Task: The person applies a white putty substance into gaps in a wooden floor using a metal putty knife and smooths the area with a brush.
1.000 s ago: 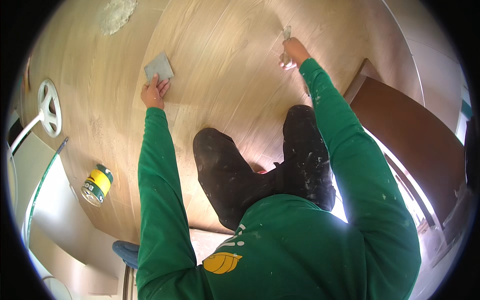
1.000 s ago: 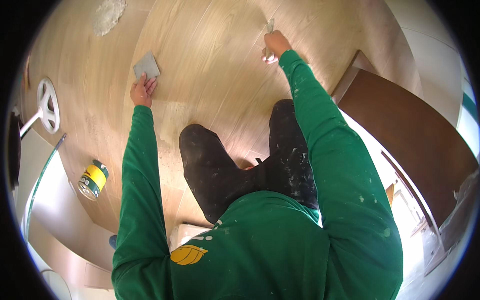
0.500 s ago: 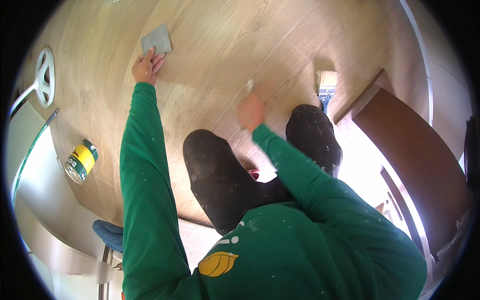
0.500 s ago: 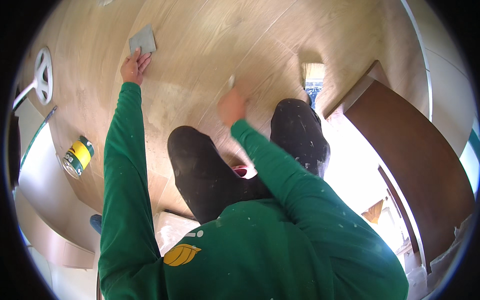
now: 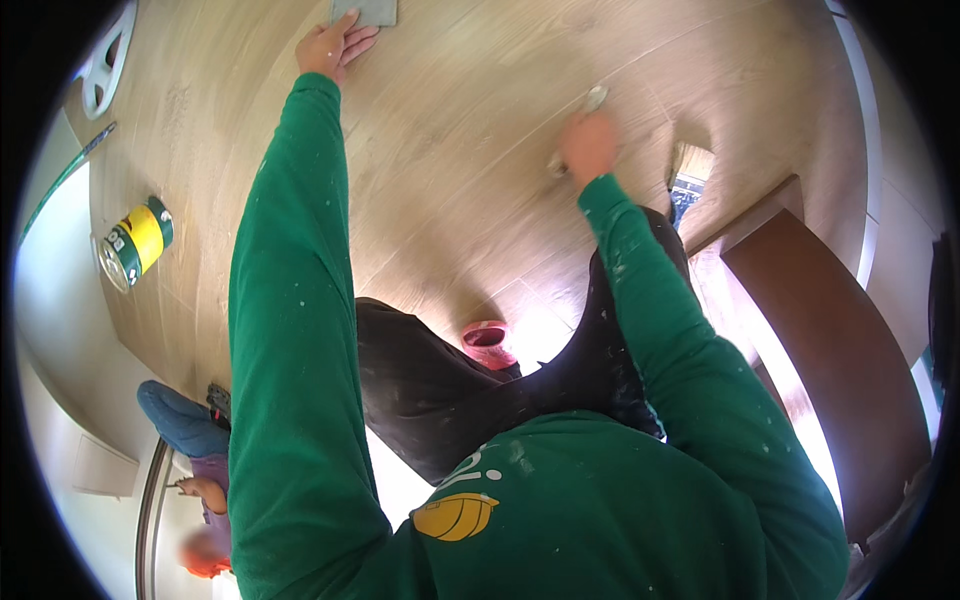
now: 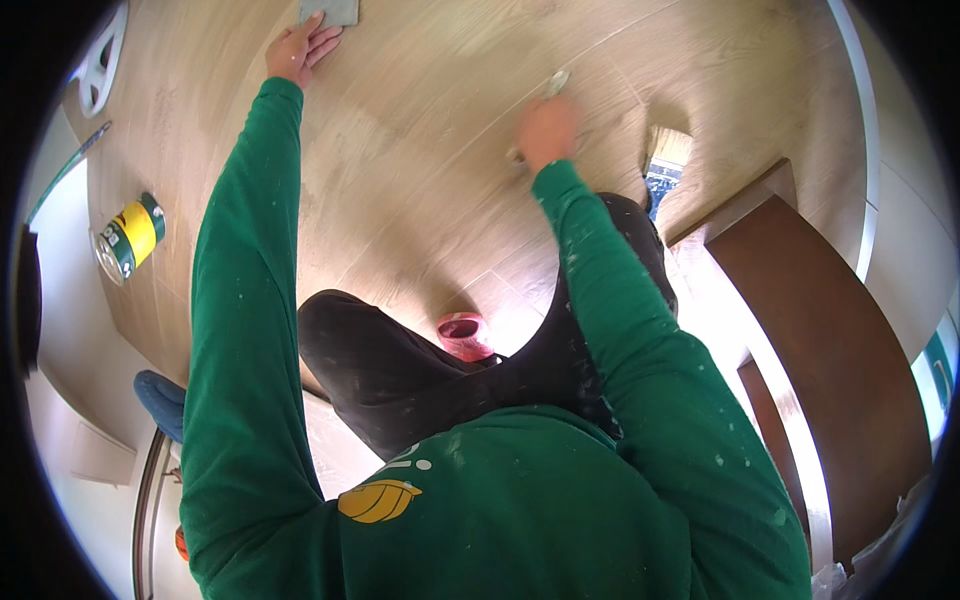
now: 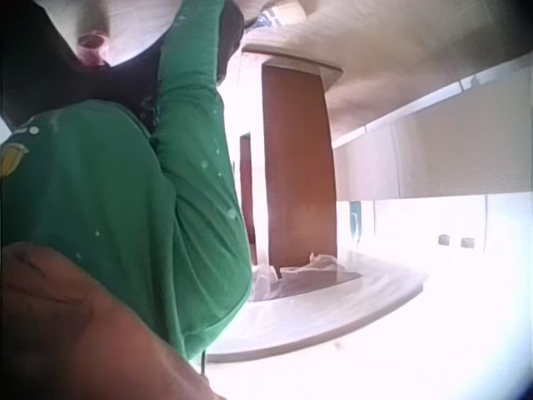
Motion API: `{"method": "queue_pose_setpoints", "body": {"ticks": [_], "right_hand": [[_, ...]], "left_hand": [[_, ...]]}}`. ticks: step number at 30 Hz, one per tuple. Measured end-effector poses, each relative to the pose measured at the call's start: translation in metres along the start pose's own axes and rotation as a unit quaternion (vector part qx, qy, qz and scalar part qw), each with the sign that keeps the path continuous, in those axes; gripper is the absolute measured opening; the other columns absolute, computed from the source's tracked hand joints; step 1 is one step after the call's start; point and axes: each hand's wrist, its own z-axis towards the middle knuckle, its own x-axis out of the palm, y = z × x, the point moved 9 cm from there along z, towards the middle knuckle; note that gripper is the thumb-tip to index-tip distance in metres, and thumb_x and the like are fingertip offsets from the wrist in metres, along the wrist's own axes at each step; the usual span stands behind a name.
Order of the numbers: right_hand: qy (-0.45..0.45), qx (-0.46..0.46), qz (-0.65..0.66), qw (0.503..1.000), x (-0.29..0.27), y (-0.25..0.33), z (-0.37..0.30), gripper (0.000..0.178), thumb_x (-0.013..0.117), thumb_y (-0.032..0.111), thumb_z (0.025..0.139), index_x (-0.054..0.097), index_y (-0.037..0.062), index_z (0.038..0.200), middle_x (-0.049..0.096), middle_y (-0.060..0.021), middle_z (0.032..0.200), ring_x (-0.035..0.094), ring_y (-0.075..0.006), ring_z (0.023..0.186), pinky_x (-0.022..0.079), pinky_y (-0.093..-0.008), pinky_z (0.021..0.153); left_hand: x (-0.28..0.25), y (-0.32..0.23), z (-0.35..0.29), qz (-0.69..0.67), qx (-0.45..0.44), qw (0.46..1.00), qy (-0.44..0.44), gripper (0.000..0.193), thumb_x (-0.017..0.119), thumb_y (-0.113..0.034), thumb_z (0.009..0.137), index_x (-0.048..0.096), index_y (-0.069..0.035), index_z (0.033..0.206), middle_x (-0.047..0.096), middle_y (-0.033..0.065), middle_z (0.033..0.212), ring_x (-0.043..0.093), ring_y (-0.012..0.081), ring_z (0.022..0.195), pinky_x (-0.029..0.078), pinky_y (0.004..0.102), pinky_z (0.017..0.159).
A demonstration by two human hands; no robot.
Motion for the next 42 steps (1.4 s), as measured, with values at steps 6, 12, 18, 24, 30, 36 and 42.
{"method": "queue_pose_setpoints", "body": {"ticks": [6, 12, 18, 24, 30, 36, 42], "right_hand": [[0.108, 0.059, 0.268, 0.955, 0.158, 0.077, -0.196, 0.025, 0.055, 0.016, 0.095, 0.056, -0.0075, 0.103, 0.066, -0.0341, 0.091, 0.064, -0.053, 0.09, 0.051, -0.0582, 0.077], [0.13, 0.018, 0.286, 0.949, 0.132, 0.062, -0.193, 0.024, 0.052, 0.018, 0.097, 0.056, -0.0058, 0.094, 0.065, -0.0311, 0.084, 0.065, -0.0494, 0.079, 0.051, -0.0555, 0.071], [0.0, 0.009, 0.23, 0.973, 0.104, 0.038, -0.128, 0.027, 0.052, 0.02, 0.098, 0.057, -0.0047, 0.088, 0.064, -0.0319, 0.087, 0.064, -0.0474, 0.083, 0.05, -0.0546, 0.072], [0.268, -0.037, 0.19, 0.944, 0.14, 0.088, -0.214, 0.035, 0.055, 0.019, 0.094, 0.061, -0.0094, 0.114, 0.067, -0.0348, 0.099, 0.067, -0.0491, 0.089, 0.052, -0.0577, 0.078], [-0.12, 0.02, 0.113, 0.986, -0.115, -0.092, -0.066, 0.031, 0.06, 0.024, 0.093, 0.068, 0.0032, 0.115, 0.071, -0.0257, 0.098, 0.068, -0.0433, 0.094, 0.054, -0.0513, 0.08], [-0.132, 0.116, -0.037, 0.984, -0.111, -0.294, -0.053, 0.052, 0.061, 0.026, 0.093, 0.053, 0.0002, 0.137, 0.057, -0.0281, 0.137, 0.053, -0.0455, 0.128, 0.042, -0.0518, 0.108], [0.009, 0.101, -0.113, 0.988, -0.052, -0.293, -0.054, 0.041, 0.083, 0.037, 0.074, 0.073, 0.0015, 0.094, 0.071, -0.0246, 0.094, 0.069, -0.0417, 0.09, 0.056, -0.0505, 0.079]], "left_hand": [[-0.017, 0.005, 0.015, 0.023, -0.024, 0.999, -0.033, 0.024, 0.067, -0.016, 0.097, 0.061, 0.0, 0.113, 0.072, 0.0135, 0.103, 0.074, 0.0269, 0.088, 0.064, 0.039, 0.075], [-0.016, 0.003, 0.008, 0.033, -0.026, 0.998, -0.055, 0.024, 0.065, -0.016, 0.098, 0.06, 0.001, 0.114, 0.072, 0.0139, 0.102, 0.074, 0.0268, 0.088, 0.064, 0.039, 0.075], [0.014, -0.003, 0.014, 0.013, -0.002, 1.0, 0.022, 0.033, 0.074, -0.013, 0.093, 0.053, 0.009, 0.108, 0.069, 0.0216, 0.106, 0.073, 0.0315, 0.099, 0.064, 0.0425, 0.09], [-0.002, -0.001, 0.004, 0.026, 0.001, 1.0, -0.003, 0.039, 0.076, -0.013, 0.091, 0.053, 0.011, 0.11, 0.068, 0.02, 0.103, 0.074, 0.0327, 0.092, 0.065, 0.0423, 0.083], [-0.003, 0.005, 0.01, 0.005, -0.012, 1.0, -0.023, 0.036, 0.08, -0.018, 0.089, 0.047, -0.005, 0.089, 0.069, 0.0158, 0.093, 0.075, 0.0301, 0.084, 0.065, 0.0417, 0.074], [-0.018, 0.02, 0.021, 0.01, -0.004, 0.999, -0.049, 0.031, 0.078, -0.025, 0.09, 0.055, -0.004, 0.09, 0.069, 0.0126, 0.085, 0.073, 0.0248, 0.073, 0.063, 0.0382, 0.065], [-0.006, 0.006, 0.01, -0.042, -0.039, 0.996, -0.066, 0.032, 0.076, -0.012, 0.09, 0.047, 0.0, 0.097, 0.067, 0.0181, 0.083, 0.074, 0.0322, 0.069, 0.063, 0.0434, 0.056]]}}
